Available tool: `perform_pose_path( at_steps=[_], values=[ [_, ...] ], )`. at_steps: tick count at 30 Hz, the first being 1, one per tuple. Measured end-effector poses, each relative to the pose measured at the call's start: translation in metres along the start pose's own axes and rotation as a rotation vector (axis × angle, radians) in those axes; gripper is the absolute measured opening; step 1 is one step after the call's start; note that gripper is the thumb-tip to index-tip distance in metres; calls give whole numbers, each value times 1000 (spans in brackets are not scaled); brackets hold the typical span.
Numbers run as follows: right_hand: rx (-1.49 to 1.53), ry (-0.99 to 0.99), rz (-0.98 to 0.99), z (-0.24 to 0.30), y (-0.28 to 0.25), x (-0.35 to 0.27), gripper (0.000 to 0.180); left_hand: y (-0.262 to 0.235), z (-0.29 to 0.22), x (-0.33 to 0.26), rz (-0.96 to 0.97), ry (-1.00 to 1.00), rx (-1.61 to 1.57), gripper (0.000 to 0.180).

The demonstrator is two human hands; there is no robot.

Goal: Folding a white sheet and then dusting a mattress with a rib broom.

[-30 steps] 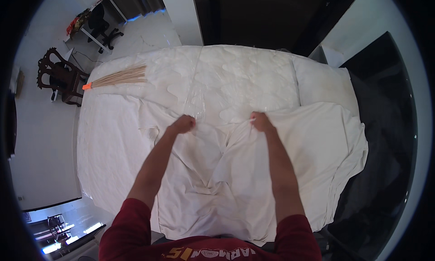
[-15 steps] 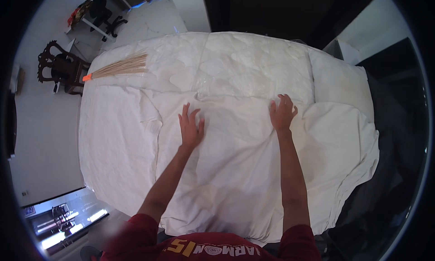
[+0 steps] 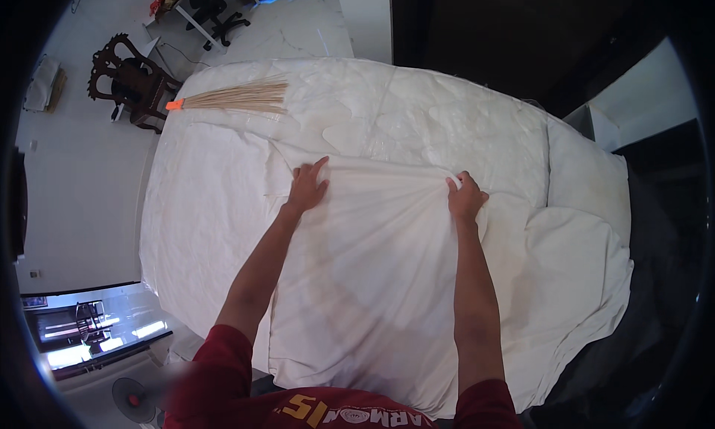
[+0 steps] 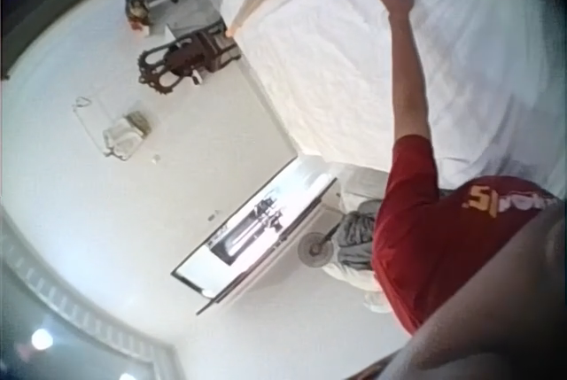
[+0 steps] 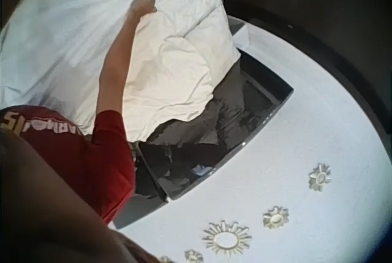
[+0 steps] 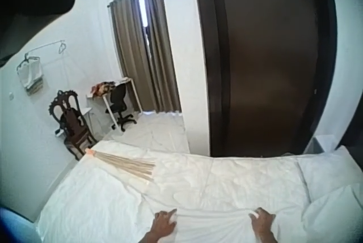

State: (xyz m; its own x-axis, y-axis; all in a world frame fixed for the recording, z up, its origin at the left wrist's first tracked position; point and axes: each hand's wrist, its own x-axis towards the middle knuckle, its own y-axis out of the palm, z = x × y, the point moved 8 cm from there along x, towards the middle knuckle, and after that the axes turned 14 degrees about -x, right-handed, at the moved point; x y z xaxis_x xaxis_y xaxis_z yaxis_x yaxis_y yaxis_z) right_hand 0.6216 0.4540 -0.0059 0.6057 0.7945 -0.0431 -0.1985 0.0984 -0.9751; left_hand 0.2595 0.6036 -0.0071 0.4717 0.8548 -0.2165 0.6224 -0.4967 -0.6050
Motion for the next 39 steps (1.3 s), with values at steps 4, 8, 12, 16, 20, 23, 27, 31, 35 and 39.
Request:
perform_pose_path(
  at_steps=[4, 8, 12, 16, 20, 23, 27, 31, 35, 39],
  values=[
    [-85, -54, -288, 12, -19, -33, 35, 19, 23, 11, -31, -58, 414, 70],
    [-48, -148, -290, 45, -34, -115, 56, 23, 40, 27, -106, -67, 520, 67],
    [-128, -102, -49, 37, -16, -223, 66, 23, 40, 37, -139, -86, 585, 66],
    [-148, 97, 89, -15, -4, -301, 70, 32, -8, 3, -296, 147, 437, 63],
    [-183, 169, 242, -66, 22, -328, 76, 78, -43, -135, -168, 283, 49, 54],
    [-225, 119, 293, -79, 29, -317, 80, 121, -23, -280, -62, 191, -20, 53],
    [-148, 182, 400, -80, 28, -306, 78, 149, 13, -456, 186, 8, 182, 59],
    [-148, 139, 403, -77, 27, -316, 75, 145, 30, -515, 225, -37, 251, 61],
    [-69, 69, 207, -61, 15, -350, 65, 133, 13, -518, 110, -106, 157, 69],
    [33, -130, 168, -25, 3, -421, 59, 129, 15, -546, -36, -21, 105, 63]
  ],
)
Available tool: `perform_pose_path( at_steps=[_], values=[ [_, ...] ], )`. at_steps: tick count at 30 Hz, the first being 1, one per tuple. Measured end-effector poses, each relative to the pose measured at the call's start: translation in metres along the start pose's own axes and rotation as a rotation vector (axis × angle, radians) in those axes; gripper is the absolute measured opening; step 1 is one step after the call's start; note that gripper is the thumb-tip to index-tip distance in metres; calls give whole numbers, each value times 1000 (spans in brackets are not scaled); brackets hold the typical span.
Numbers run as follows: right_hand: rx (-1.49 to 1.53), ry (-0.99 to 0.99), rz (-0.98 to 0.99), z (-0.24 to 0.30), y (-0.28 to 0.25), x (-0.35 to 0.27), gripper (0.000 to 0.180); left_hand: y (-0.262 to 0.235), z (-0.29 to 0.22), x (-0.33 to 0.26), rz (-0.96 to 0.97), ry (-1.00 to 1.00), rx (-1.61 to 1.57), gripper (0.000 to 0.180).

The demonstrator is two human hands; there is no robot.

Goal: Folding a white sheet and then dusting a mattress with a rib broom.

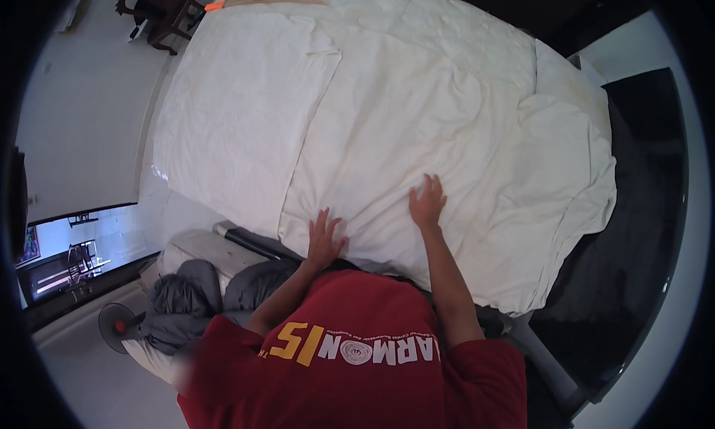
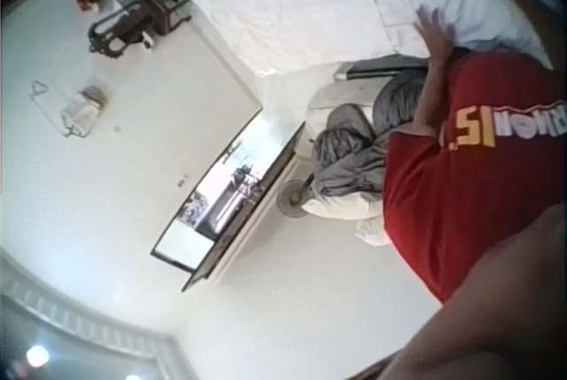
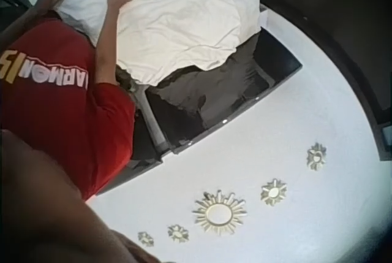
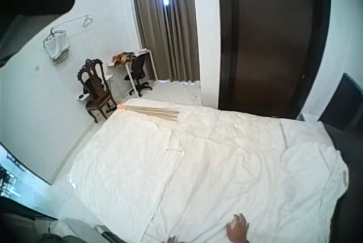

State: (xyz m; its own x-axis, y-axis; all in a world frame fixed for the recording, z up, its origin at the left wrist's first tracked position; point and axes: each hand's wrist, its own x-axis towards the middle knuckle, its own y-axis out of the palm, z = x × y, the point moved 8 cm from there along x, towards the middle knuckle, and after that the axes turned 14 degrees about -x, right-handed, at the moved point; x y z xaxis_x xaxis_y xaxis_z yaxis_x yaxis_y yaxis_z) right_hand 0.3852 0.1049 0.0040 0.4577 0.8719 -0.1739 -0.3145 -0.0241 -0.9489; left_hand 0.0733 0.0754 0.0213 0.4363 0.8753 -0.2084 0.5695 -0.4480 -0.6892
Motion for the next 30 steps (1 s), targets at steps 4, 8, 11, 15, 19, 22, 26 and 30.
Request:
perform_pose_path(
  at_steps=[4, 8, 11, 15, 19, 22, 26, 30],
  values=[
    [-114, -484, 23, 6, 15, -110, 82, -17, 53, -31, -297, -426, 1, 58],
    [-415, -549, 422, -30, 22, -180, 102, -38, 86, -43, -408, -160, -76, 58],
    [-378, -440, 259, -62, 16, -189, 100, -50, 98, -38, -436, -197, -478, 47],
    [-217, -339, 96, -66, 6, -205, 63, -89, 114, -47, -635, -182, -281, 42],
    [-158, -394, -36, -82, -1, -213, 16, -84, 132, -51, -368, -197, -12, 36],
    [-392, -258, 123, -93, -1, -207, 16, -64, 162, -63, -104, -372, -56, 30],
    [-598, -77, 313, -45, 14, -187, 24, -67, 186, -63, 16, -292, -239, 21],
    [-189, -287, 110, 100, 33, -167, 20, -111, 177, -49, -47, -196, -83, 33]
  ],
)
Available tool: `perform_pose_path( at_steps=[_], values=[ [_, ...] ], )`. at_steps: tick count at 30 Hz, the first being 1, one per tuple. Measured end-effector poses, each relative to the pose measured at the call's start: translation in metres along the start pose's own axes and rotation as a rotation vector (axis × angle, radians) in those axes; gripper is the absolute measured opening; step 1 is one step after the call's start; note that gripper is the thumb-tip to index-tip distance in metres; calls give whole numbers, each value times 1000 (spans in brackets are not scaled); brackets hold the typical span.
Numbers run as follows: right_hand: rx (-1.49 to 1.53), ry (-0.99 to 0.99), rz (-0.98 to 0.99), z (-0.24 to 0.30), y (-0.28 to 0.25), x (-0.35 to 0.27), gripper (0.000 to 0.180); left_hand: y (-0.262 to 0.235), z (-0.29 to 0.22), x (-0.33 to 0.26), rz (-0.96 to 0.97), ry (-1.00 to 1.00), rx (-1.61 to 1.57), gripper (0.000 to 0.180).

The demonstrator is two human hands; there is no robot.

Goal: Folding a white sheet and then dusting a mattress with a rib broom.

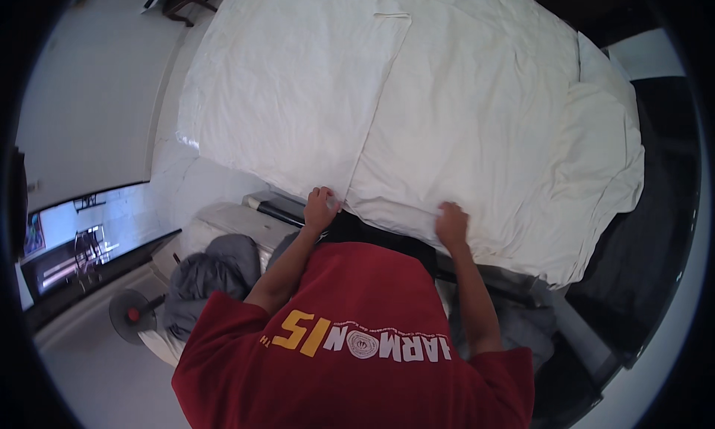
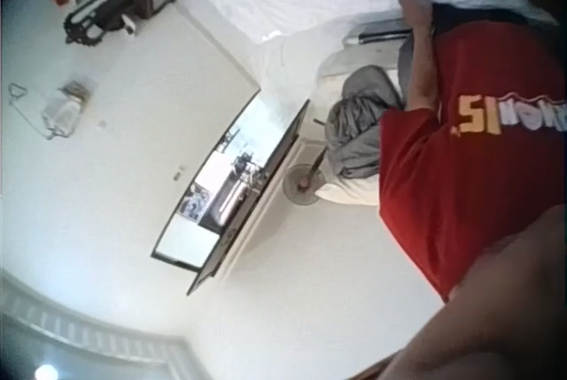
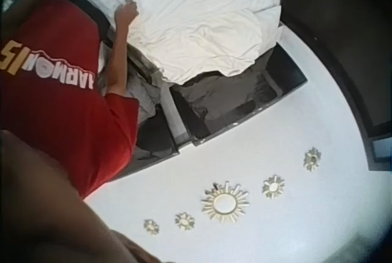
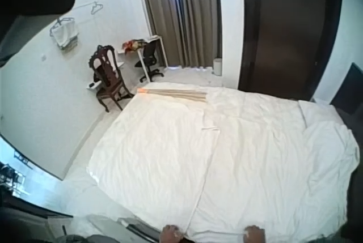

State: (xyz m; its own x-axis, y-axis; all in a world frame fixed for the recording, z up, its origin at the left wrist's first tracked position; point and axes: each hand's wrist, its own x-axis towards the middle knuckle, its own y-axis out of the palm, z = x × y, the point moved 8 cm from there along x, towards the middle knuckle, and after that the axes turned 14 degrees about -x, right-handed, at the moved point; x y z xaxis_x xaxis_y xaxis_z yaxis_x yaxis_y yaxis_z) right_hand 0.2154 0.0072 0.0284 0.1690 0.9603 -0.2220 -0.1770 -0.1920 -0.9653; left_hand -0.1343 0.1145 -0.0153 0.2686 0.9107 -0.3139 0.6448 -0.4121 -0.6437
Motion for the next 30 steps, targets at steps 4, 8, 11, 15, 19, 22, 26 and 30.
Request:
perform_pose_path(
  at_steps=[4, 8, 11, 15, 19, 22, 26, 30],
  values=[
    [331, -172, 144, 144, 32, 32, 23, -2, -15, 17, 82, 17, 139, 61],
    [195, -85, 108, 202, 54, 37, 31, 3, -4, 31, 109, 1, 176, 53],
    [59, -62, 81, 229, 55, 36, 37, -5, 29, 34, 175, 66, -7, 39],
    [18, -184, -23, 237, 60, 37, 30, -25, 35, 37, 446, 9, -381, 24],
    [106, -403, 15, 246, 79, 38, 23, -56, 34, 44, 468, -50, -334, 23],
    [87, -557, 114, 251, 98, 24, 20, -68, 36, 45, 346, -30, -409, 23],
    [-139, -653, 588, 231, 139, -4, 42, -47, 8, 33, 346, 3, -410, 23],
    [358, -445, 627, 231, 130, 9, 32, 2, 23, -3, 628, 111, -350, 44]
  ],
)
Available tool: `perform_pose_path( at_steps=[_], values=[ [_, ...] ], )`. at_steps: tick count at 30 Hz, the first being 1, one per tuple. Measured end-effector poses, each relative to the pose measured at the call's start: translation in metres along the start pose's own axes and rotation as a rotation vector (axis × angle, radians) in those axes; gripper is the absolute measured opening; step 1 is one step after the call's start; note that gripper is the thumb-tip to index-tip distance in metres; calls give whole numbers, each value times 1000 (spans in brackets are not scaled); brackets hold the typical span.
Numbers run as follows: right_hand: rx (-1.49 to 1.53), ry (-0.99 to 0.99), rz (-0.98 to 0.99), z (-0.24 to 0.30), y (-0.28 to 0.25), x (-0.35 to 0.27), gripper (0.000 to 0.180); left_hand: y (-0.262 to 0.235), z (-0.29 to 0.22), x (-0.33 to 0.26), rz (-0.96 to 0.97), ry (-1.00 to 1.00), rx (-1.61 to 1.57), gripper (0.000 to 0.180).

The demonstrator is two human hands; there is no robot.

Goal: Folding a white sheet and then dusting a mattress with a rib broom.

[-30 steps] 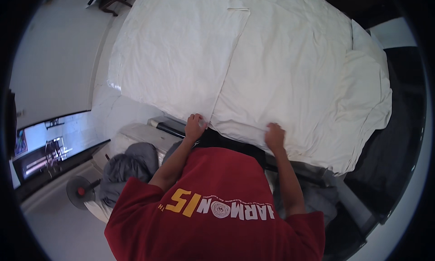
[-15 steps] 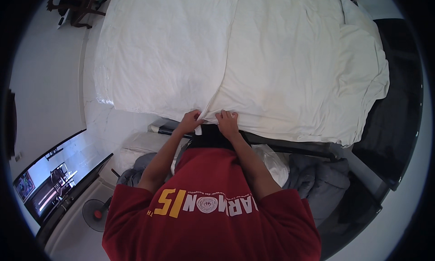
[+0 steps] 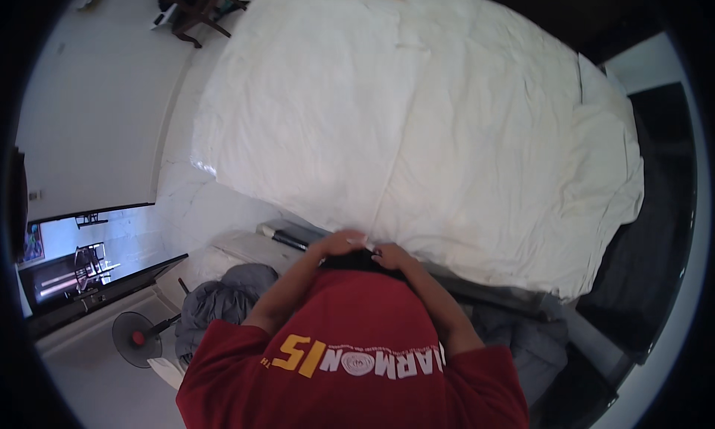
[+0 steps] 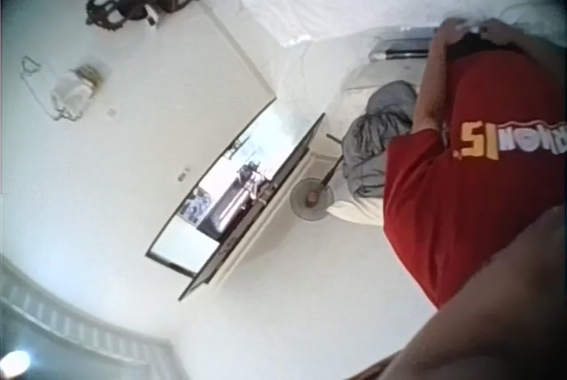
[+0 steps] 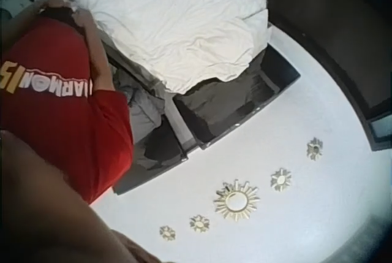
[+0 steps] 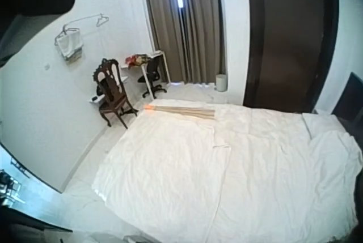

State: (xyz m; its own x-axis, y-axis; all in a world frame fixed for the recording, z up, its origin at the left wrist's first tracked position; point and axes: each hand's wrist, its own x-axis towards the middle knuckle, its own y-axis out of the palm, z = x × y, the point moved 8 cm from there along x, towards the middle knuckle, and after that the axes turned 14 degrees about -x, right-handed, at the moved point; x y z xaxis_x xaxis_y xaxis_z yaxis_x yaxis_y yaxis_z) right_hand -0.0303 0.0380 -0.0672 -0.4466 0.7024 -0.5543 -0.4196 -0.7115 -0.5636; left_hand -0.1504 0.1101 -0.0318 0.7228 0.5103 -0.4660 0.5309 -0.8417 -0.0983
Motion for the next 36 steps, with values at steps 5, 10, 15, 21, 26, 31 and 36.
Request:
perform_pose_path(
  at_steps=[5, 10, 15, 21, 26, 31, 36],
  values=[
    [118, 282, -443, -12, -94, -26, 17, -54, 11, -2, -249, -39, -290, 33],
    [-54, 216, -617, 27, -153, 27, 27, -239, 49, -64, -1037, 197, 29, 32],
    [-243, 168, -708, 76, -192, 99, 58, -384, 104, -111, -1256, -119, 305, 73],
    [-257, 477, -686, 50, -198, 153, 49, -465, 139, -136, -1165, -389, 227, 79],
    [-176, 561, -684, 32, -212, 156, 35, -477, 121, -133, -1122, -706, 98, 66],
    [-94, 650, -594, 25, -216, 169, 31, -504, 133, -138, -1061, -381, 87, 54],
    [-41, 644, -635, 11, -216, 176, 27, -481, 138, -112, -941, -300, 3, 39]
  ],
)
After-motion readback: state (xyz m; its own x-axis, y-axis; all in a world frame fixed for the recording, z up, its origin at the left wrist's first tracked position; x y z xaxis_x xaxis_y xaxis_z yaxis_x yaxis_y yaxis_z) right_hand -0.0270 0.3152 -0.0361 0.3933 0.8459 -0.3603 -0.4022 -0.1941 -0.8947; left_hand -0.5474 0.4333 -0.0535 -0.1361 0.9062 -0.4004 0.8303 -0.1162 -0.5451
